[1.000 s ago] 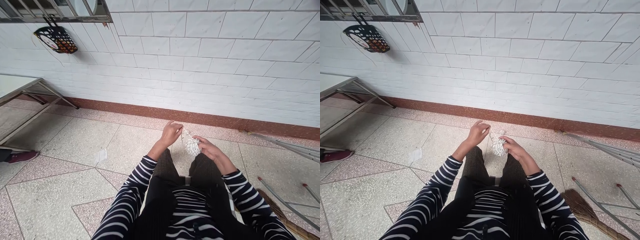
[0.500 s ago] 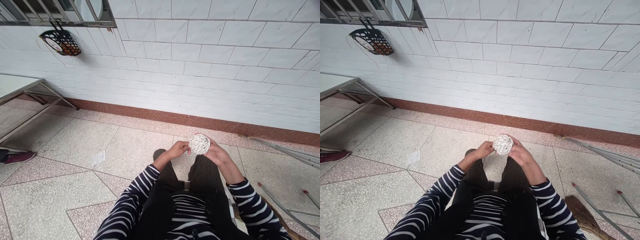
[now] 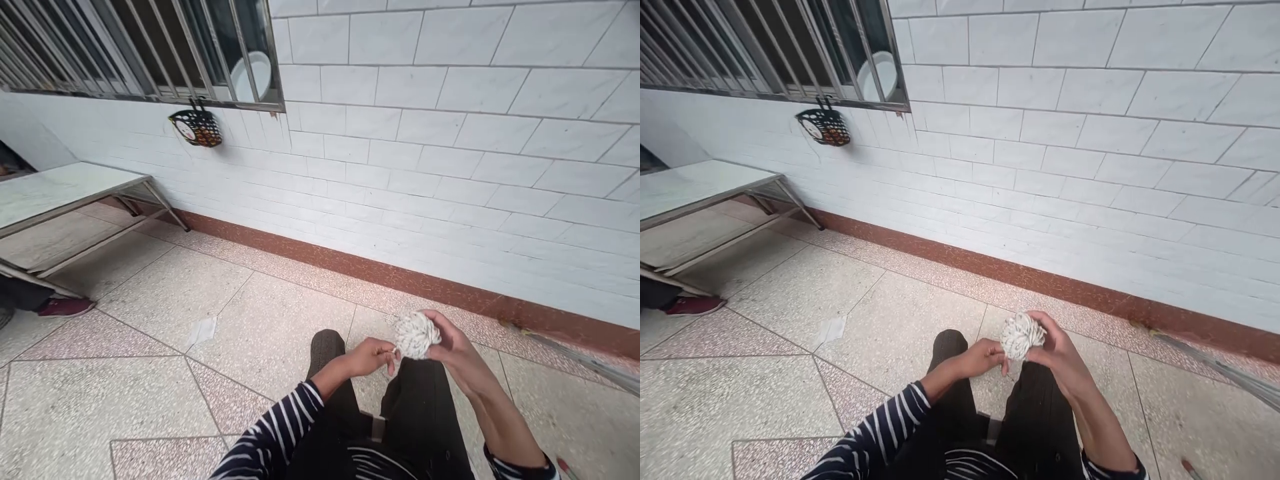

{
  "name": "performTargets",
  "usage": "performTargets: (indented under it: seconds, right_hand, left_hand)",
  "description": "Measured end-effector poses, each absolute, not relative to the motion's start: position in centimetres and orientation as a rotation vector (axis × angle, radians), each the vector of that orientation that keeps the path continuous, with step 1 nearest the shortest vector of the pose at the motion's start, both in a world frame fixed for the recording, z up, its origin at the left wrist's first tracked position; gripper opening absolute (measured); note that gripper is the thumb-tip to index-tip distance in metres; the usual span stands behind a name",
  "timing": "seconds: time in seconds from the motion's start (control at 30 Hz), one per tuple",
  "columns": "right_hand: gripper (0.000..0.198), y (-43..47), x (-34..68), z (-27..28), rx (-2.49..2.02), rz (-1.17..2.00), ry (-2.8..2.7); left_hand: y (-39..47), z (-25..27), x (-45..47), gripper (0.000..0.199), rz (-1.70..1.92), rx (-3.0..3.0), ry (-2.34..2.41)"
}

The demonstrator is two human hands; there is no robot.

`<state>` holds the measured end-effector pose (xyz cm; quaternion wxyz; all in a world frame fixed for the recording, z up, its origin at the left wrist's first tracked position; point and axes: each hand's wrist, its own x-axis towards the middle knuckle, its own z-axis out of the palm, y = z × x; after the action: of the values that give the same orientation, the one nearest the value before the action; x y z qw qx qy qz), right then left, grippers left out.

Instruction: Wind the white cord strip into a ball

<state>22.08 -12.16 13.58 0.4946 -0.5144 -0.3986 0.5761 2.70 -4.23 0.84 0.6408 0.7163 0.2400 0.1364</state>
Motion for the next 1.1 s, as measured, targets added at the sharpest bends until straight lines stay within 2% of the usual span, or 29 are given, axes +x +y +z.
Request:
performTargets:
  seconds: [0.27, 0.43, 0.53, 0.67, 0.77, 0.9, 1.1]
  right_hand:
    - [0.057, -12.6, 22.1, 10.5, -1.260, 1.299, -0.883]
    - [0.053, -11.2, 22.5, 5.2, -1.637, 0.959, -0.958]
    - [0.049, -11.6, 20.6, 1.6, -1.765, 0.926, -0.996]
    - [0.044, -13.4, 17.8, -2.1, -1.817, 1.093, -1.077]
    - [0.039, -14.8, 17.6, -3.4, -1.794, 1.382, -1.059]
    - [0.038, -16.2, 18.5, -3.6, -1.659, 1.701, -0.966]
    - [0.049, -17.1, 18.7, -2.0, -1.274, 1.826, -0.657]
  left_hand:
    - [-7.3, -0.2, -0.1, 0.026, 0.199, 1.747, 0.682]
    - [-8.0, 0.9, 0.0, 0.030, 0.139, 2.055, 0.697]
    - [-7.4, 1.2, 0.5, 0.028, 0.163, 2.399, 0.691]
    - [-6.7, -0.5, 0.5, 0.022, 0.127, 2.600, 0.618]
    - [-6.6, -1.9, -0.3, 0.022, 0.089, 2.643, 0.537]
    - [-6.4, -2.3, -1.1, 0.022, 0.132, 2.647, 0.477]
    - [-5.9, -1.2, 0.7, 0.021, 0.227, 2.367, 0.507]
